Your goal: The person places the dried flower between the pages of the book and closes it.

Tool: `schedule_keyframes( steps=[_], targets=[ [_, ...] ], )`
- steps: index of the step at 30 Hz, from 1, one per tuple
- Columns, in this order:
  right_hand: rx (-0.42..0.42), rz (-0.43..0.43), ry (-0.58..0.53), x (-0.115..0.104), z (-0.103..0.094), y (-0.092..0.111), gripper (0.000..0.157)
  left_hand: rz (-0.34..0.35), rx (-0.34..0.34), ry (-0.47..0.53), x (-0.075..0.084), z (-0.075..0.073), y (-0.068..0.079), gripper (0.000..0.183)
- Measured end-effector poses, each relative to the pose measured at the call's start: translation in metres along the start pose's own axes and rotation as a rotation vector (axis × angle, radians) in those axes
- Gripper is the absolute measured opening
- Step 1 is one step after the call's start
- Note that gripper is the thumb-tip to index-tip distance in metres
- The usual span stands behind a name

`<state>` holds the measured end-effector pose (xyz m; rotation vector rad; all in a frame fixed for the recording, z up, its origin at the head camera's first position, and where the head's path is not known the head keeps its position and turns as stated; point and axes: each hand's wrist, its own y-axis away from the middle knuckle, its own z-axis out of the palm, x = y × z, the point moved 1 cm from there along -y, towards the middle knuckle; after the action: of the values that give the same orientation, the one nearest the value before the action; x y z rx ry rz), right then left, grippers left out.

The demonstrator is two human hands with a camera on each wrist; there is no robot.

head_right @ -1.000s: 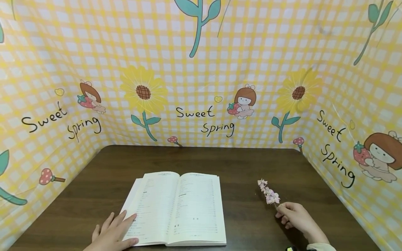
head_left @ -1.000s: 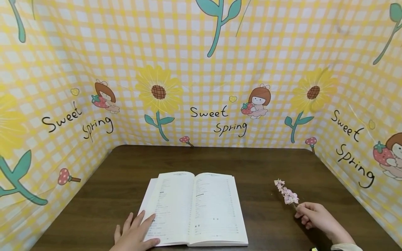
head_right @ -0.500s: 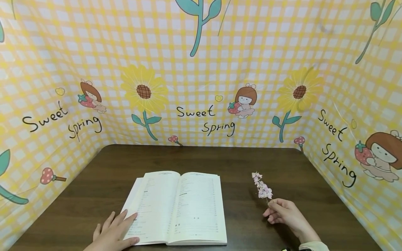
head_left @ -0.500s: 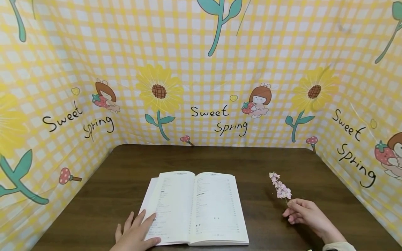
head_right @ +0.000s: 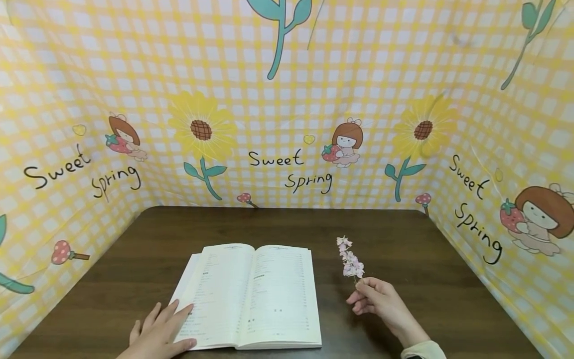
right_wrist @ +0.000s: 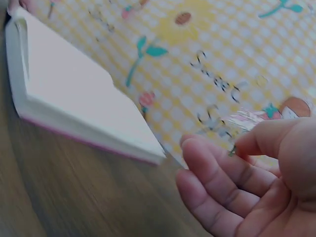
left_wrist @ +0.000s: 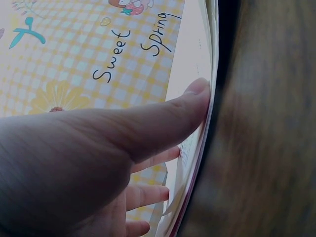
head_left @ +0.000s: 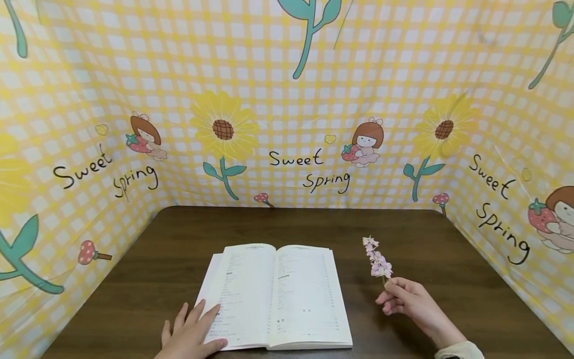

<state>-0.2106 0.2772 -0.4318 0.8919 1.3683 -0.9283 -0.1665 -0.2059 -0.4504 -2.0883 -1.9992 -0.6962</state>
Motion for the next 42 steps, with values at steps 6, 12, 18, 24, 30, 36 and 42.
schedule_keyframes(
  steps=[6,12,18,24,30,36,42],
  targets=[
    [-0.085,0.012,-0.083,-0.001,0.030,-0.008,0.016,-0.008,-0.006,0.020,-0.004,0.003,0.000,0.091],
    [-0.167,0.057,-0.127,0.001,0.060,-0.019,0.014,-0.011,-0.005,0.019,-0.004,0.004,-0.001,0.092],
    [-0.193,0.101,-0.161,0.002,0.085,-0.034,0.014,0.007,0.006,0.019,-0.001,0.001,-0.002,0.090],
    [-0.201,0.152,-0.216,0.001,0.110,-0.045,0.015,0.006,0.002,0.021,0.000,0.000,-0.002,0.091],
    [-0.232,0.215,-0.245,0.004,0.129,-0.053,0.012,-0.008,-0.006,0.015,-0.003,0.001,-0.002,0.093],
    [-0.195,0.273,-0.181,0.011,0.137,-0.065,0.019,-0.005,0.004,0.009,-0.003,0.002,-0.003,0.093],
    [-0.177,0.346,-0.152,0.014,0.137,-0.072,0.021,-0.002,0.008,0.006,-0.004,0.003,-0.004,0.094]
  ],
)
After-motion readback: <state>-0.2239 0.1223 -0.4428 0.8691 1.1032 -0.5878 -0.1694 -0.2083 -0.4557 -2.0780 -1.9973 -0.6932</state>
